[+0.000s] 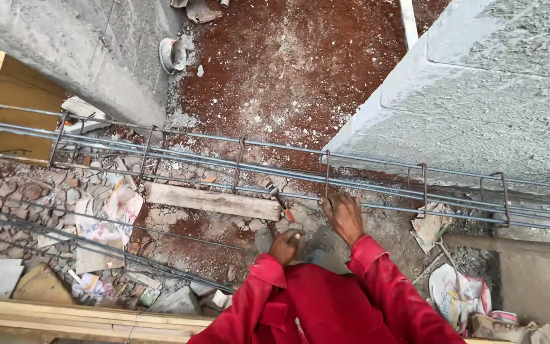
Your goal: The person uses pliers to secure steel reinforcement bars with wire, then moves to a concrete wall to attach a wire to a nail using a hammer and pliers. They finish by returning to the rebar cage to tie more wire around the intersections.
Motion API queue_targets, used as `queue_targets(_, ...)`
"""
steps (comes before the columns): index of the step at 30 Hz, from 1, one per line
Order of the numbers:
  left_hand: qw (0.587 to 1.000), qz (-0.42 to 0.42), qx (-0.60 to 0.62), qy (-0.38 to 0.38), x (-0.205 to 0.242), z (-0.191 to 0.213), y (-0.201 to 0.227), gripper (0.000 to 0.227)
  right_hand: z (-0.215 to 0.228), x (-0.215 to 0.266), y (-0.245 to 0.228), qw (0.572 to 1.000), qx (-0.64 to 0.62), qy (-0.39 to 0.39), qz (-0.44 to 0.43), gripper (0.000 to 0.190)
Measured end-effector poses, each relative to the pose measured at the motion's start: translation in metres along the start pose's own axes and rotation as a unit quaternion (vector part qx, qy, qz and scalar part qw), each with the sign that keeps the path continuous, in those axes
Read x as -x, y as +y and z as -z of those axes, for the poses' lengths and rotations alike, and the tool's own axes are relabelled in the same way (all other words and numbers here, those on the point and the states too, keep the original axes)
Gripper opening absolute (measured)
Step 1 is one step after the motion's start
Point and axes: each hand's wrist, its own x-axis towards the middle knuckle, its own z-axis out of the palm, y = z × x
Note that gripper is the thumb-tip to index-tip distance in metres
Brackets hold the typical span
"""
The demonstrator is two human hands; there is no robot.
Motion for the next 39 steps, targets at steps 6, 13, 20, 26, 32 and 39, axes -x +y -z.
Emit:
queue_targets(6,0.973,0.106,0.191,0.079,-0.027,-0.007,0.013,0.035,-0.007,0.001,0.005,0.999,-0.031,0.010,0.004,0.042)
queue_targets(13,0.969,-0.004,0.229,0.092,-0.068,-0.029,0.020,0.035,0.016,0.001,-0.011,0.996,-0.047,0.049,0.057,0.055)
queue_targets(20,0.958,-0.037,0.272,0.082,-0.093,-0.035,0.021,0.030,0.059,-0.008,-0.034,0.985,0.048,0.040,0.163,0.069)
queue_targets(26,0.969,-0.060,0.238,0.030,-0.099,-0.032,0.027,0.042,0.053,-0.023,-0.019,0.987,-0.120,-0.003,0.103,0.062)
queue_targets(32,0.971,-0.089,0.221,0.021,-0.093,-0.026,0.050,0.042,0.053,-0.046,-0.015,0.987,-0.068,-0.006,0.148,0.021)
queue_targets(39,0.970,-0.091,0.219,0.059,-0.092,-0.021,0.057,0.028,0.097,-0.037,-0.033,0.993,-0.036,-0.098,-0.057,0.020)
